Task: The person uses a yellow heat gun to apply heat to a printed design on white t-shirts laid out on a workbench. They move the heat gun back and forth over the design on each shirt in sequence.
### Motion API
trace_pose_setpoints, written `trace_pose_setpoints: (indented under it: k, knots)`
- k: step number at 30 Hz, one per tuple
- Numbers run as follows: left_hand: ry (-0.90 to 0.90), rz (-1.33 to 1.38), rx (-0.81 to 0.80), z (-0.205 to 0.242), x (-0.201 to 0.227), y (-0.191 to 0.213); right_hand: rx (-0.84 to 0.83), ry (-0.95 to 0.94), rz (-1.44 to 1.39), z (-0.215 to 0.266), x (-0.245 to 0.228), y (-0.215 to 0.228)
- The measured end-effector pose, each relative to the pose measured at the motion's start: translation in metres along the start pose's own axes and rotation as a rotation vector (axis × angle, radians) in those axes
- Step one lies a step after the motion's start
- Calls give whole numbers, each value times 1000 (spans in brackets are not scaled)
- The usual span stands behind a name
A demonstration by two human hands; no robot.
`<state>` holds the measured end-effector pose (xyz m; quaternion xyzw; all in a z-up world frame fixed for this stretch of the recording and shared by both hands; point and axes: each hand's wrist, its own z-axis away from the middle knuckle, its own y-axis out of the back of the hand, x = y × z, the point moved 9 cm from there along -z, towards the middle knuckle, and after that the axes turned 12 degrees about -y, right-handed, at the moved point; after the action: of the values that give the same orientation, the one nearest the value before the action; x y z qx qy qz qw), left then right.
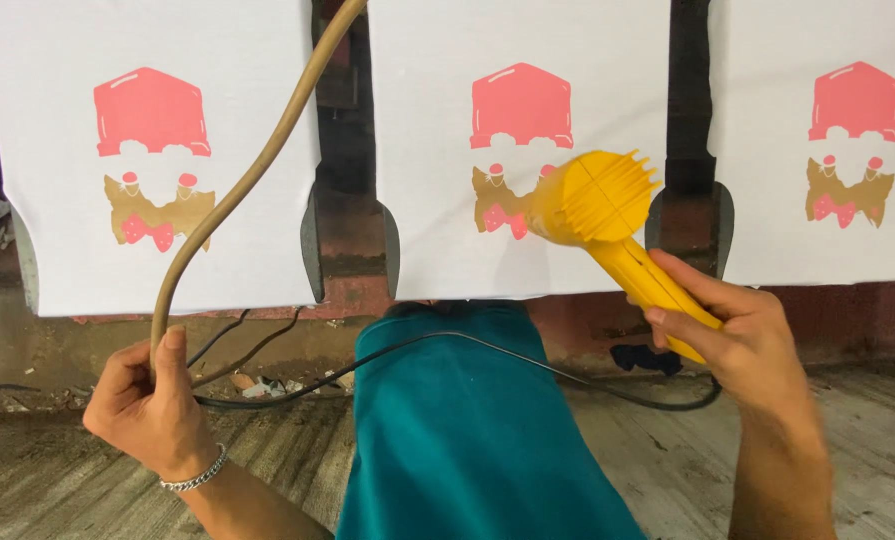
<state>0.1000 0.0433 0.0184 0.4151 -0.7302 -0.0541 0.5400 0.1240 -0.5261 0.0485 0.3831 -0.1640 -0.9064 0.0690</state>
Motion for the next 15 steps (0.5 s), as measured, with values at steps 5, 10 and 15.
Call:
trace_pose_setpoints:
  k: [5,10,15]
  knots:
    - [-3,-23,-12,-2,1,4,99,0,-5,3,-6,9]
    - [21,-15,-1,1,-6,4,70,-32,-59,-3,-5,6]
    - [-16,-63,4,3,-7,9,149,-12,-64,0,-20,9]
